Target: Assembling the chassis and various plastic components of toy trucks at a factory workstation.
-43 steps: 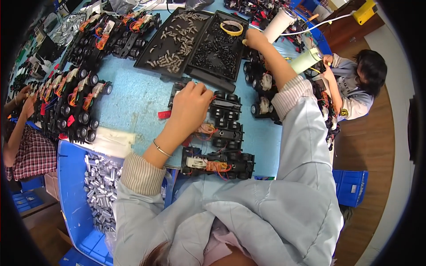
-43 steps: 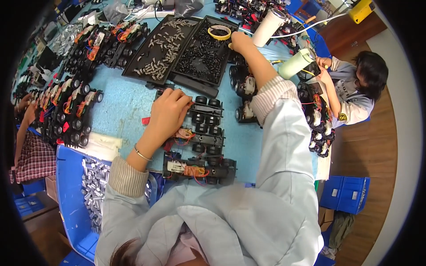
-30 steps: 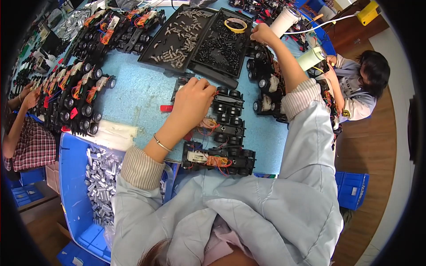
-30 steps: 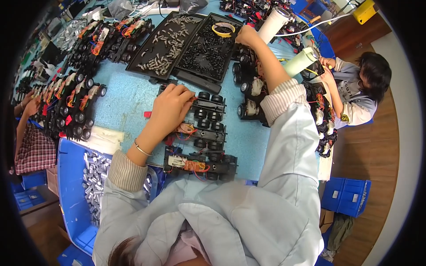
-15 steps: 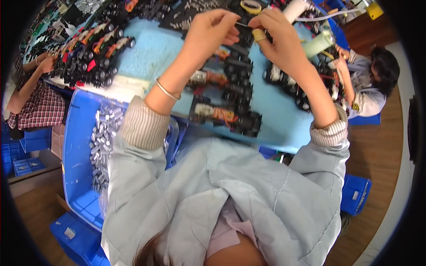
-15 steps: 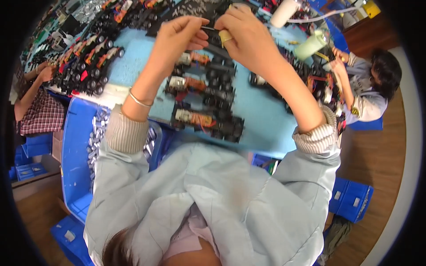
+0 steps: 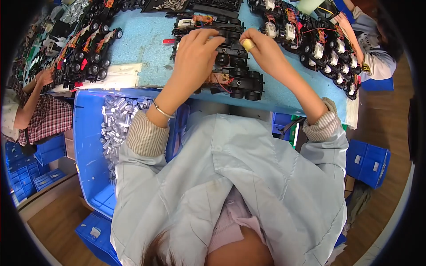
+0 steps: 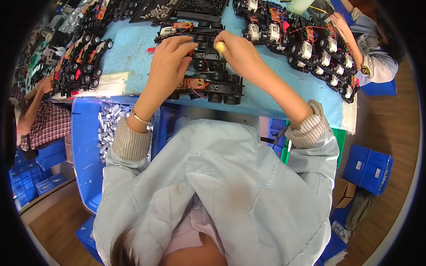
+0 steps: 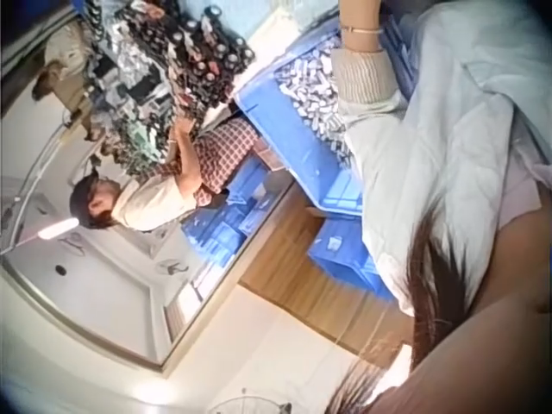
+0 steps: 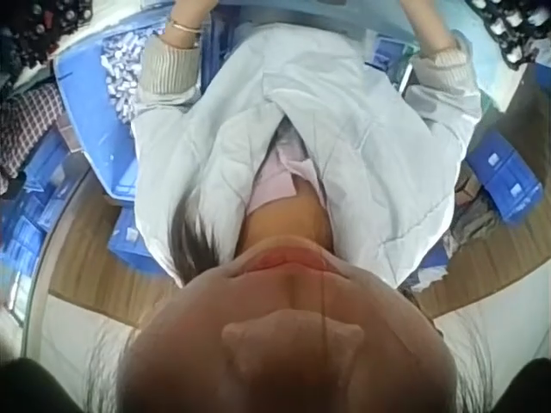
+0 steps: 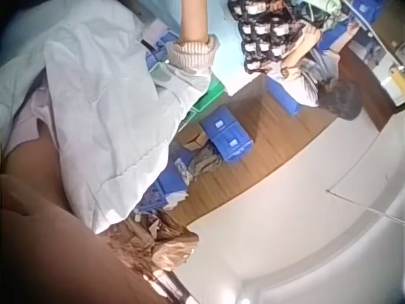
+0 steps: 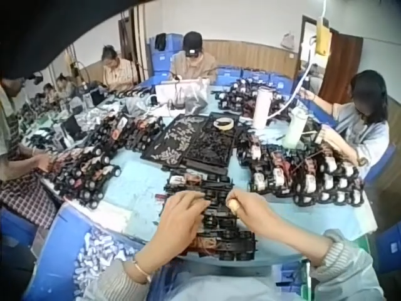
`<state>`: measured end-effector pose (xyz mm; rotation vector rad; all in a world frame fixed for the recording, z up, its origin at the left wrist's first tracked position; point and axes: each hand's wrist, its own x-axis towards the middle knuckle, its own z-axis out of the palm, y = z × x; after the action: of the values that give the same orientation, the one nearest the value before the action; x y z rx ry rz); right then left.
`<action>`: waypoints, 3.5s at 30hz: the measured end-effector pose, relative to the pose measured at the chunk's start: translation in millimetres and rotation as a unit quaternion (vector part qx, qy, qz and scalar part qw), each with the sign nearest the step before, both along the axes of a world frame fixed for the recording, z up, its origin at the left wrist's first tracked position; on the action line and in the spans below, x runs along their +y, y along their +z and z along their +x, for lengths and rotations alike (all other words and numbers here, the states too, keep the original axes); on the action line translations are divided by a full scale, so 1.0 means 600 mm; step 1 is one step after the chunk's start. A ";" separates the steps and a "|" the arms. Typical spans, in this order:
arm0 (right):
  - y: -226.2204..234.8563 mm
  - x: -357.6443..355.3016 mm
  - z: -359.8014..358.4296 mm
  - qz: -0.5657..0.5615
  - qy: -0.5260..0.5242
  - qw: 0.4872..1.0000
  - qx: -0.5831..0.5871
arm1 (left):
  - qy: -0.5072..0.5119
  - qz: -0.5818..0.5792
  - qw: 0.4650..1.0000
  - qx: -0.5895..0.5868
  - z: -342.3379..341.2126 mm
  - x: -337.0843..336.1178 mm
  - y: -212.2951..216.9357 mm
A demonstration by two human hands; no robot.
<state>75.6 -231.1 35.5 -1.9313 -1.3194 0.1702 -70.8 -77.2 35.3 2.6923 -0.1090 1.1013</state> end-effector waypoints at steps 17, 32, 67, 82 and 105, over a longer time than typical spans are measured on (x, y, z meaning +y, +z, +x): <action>-0.057 0.056 -0.020 -0.048 -0.064 0.995 0.059 | -0.049 -0.130 0.986 0.088 -0.015 0.052 -0.058; -0.006 0.126 0.061 -0.300 0.146 0.942 -0.041 | -0.075 -0.184 0.974 0.106 -0.013 0.062 -0.062; 0.116 0.210 0.254 -0.118 0.049 0.975 -0.181 | -0.103 -0.257 0.951 0.141 -0.030 0.049 -0.029; -0.033 -0.084 -0.101 -0.080 -0.060 0.990 0.102 | -0.052 -0.134 0.980 0.136 -0.107 -0.093 -0.035; 0.004 -0.016 -0.064 -0.307 0.076 0.947 -0.066 | -0.072 -0.141 0.979 0.125 -0.109 -0.081 -0.049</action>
<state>37.2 -240.4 38.1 -2.3793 -1.6407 0.5979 -136.3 -126.0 5.7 2.4966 -0.0939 0.6728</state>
